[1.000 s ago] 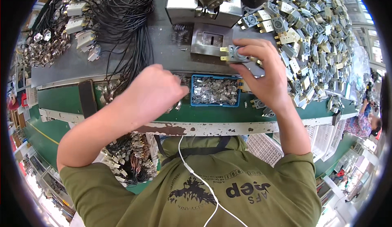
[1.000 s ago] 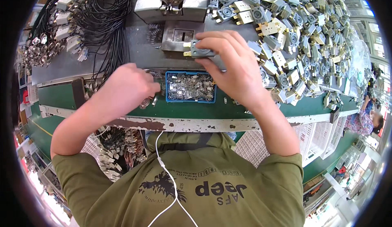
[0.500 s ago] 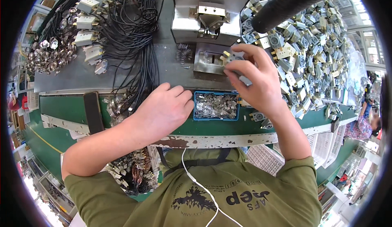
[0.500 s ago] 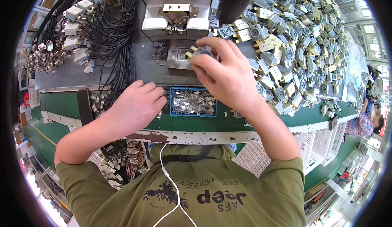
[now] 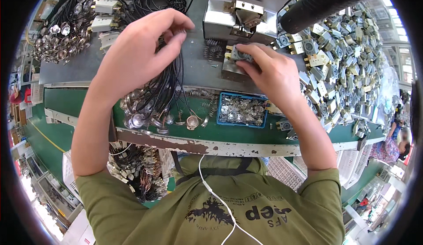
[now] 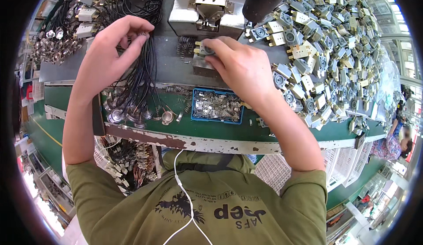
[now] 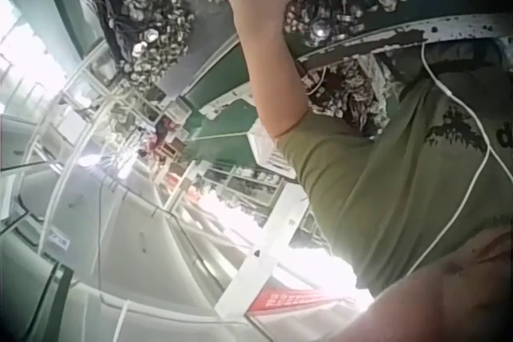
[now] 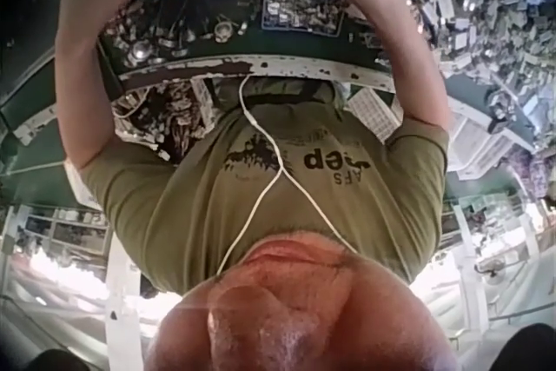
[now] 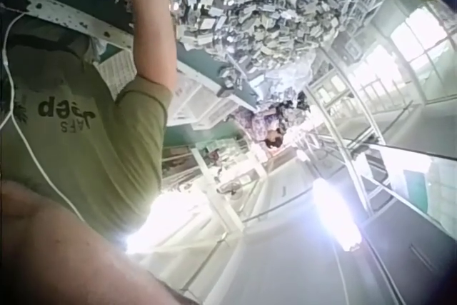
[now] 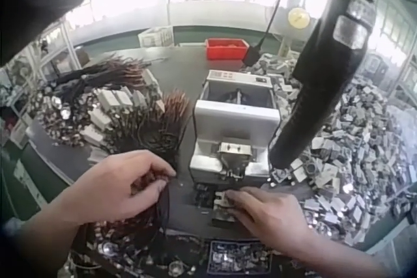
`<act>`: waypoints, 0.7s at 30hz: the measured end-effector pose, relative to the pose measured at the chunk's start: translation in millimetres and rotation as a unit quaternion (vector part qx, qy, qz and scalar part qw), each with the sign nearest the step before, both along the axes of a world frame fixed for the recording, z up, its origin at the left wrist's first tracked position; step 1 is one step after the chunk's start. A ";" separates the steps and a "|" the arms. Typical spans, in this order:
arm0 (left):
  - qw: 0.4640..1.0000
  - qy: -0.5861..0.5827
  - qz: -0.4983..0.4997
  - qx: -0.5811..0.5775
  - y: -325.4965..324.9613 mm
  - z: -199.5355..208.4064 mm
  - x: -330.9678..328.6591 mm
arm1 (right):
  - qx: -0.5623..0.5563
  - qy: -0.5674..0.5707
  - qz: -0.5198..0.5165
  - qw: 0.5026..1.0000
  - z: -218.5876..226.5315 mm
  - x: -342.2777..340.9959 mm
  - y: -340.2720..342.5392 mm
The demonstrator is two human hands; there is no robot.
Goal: Assembling small electronic components at a factory workbench using a handheld power tool.
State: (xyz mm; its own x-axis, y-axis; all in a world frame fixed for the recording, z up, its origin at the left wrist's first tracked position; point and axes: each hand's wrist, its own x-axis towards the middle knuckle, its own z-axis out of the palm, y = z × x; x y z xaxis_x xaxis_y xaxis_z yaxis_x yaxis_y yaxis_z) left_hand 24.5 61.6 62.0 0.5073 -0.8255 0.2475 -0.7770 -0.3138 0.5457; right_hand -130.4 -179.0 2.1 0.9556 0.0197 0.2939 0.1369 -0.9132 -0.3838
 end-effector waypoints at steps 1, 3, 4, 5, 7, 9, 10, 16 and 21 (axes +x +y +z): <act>1.000 0.007 0.012 -0.001 2.4 -0.1 0.8 | -0.002 -0.008 0.001 1.000 -0.1 -1.0 0.7; 0.999 0.013 0.031 -0.003 8.0 -1.0 3.5 | -0.017 0.006 -0.014 1.000 5.7 -7.8 2.3; 0.999 0.014 0.030 -0.010 9.1 -1.0 5.4 | -0.019 0.005 -0.011 1.000 5.9 -10.3 2.3; 0.999 0.016 0.029 -0.017 10.7 -0.7 6.5 | -0.032 -0.003 -0.017 0.999 4.2 -11.7 2.6; 0.999 0.013 0.034 -0.016 13.6 0.2 5.1 | -0.052 -0.019 -0.024 0.998 -0.2 -11.9 3.9; 0.999 0.009 0.039 -0.011 15.4 0.6 3.9 | -0.025 -0.043 -0.014 0.999 9.1 -15.8 14.5; 0.998 0.029 0.048 -0.029 16.1 -0.1 3.8 | 0.004 -0.066 -0.008 0.998 11.2 -17.7 22.9; 0.996 0.052 0.062 -0.023 13.5 7.3 7.9 | 0.176 0.085 0.088 0.977 3.4 3.9 90.0; 0.995 0.077 0.060 -0.030 16.1 9.3 7.5 | 0.139 0.190 0.099 0.967 -8.3 18.6 93.3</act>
